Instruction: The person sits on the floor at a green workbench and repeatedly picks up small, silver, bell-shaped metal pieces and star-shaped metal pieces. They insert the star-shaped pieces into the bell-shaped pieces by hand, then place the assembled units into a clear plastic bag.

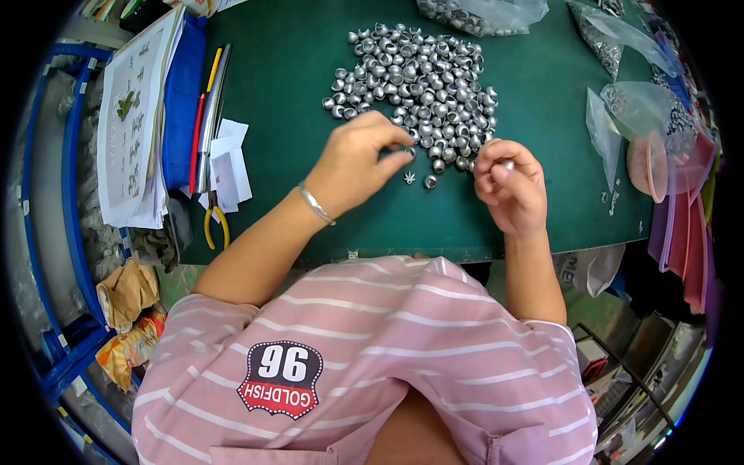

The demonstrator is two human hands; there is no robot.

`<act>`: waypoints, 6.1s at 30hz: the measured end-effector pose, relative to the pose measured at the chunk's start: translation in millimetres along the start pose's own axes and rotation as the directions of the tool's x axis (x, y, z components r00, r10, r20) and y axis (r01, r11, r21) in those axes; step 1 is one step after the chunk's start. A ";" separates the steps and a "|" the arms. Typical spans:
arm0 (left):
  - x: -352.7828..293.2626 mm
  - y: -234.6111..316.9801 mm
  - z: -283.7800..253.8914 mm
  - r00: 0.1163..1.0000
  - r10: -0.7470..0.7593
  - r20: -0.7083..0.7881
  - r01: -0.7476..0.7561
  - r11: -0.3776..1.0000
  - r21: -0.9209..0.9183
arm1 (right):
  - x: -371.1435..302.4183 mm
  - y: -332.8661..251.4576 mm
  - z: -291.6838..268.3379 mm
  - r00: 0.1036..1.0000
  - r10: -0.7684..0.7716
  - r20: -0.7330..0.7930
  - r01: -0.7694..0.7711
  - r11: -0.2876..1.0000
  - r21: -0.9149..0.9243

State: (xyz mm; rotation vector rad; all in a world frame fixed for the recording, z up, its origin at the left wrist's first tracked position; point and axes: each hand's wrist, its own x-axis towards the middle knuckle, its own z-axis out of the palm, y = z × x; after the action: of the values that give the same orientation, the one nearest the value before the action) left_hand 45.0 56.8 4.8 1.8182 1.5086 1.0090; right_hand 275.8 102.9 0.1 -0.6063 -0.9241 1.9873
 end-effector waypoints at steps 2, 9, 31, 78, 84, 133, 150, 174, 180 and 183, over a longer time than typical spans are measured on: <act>-4.4 -6.9 16.9 0.991 0.137 -0.008 -0.135 0.983 0.125 | -0.9 0.5 6.9 0.999 0.032 0.037 -0.018 0.938 -0.346; -10.6 -1.2 17.9 0.937 -0.308 0.167 0.350 0.841 -0.412 | -13.8 36.5 36.4 0.970 -0.171 0.173 0.193 0.106 -0.975; 7.4 -19.9 5.6 0.992 0.024 -0.127 -0.012 0.996 0.091 | 3.9 28.6 27.5 0.923 -0.334 0.191 0.194 -0.023 -0.981; -2.5 -21.5 -0.9 0.998 -0.059 -0.005 0.059 0.996 0.063 | -3.0 25.7 23.7 0.980 -0.197 -0.007 0.113 0.590 -0.799; -13.0 2.3 0.3 0.832 -0.283 0.478 0.503 0.019 -0.864 | -5.5 17.1 15.7 0.980 0.189 0.068 -0.198 0.963 0.181; -8.3 12.0 4.5 0.886 -0.296 0.357 0.423 0.202 -0.883 | -25.4 12.8 20.2 0.983 0.081 0.163 0.151 0.137 -0.979; 8.4 -3.3 -4.8 0.921 -0.389 0.008 0.319 0.744 -0.587 | -22.8 -5.5 -4.6 0.988 0.097 -0.121 -0.049 0.936 0.348; 2.0 14.4 14.9 0.844 -0.191 0.502 0.533 0.182 -0.827 | -18.4 -5.0 -19.7 0.982 0.131 0.140 -0.180 0.877 0.446; 7.7 9.6 5.2 0.909 -0.103 0.405 0.411 0.044 -0.911 | -16.2 -15.2 -22.2 0.997 0.080 0.015 -0.081 0.996 0.040; 11.3 15.5 27.3 0.994 0.021 0.107 0.011 0.958 -0.286 | -14.1 -3.0 -6.1 0.970 -0.181 -0.160 -0.044 0.519 -0.854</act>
State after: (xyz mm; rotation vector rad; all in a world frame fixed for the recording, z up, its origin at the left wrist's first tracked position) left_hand 77.1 65.8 4.4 1.6439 1.2226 1.0527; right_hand 289.0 94.4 -0.2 -1.2919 -1.7551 1.2101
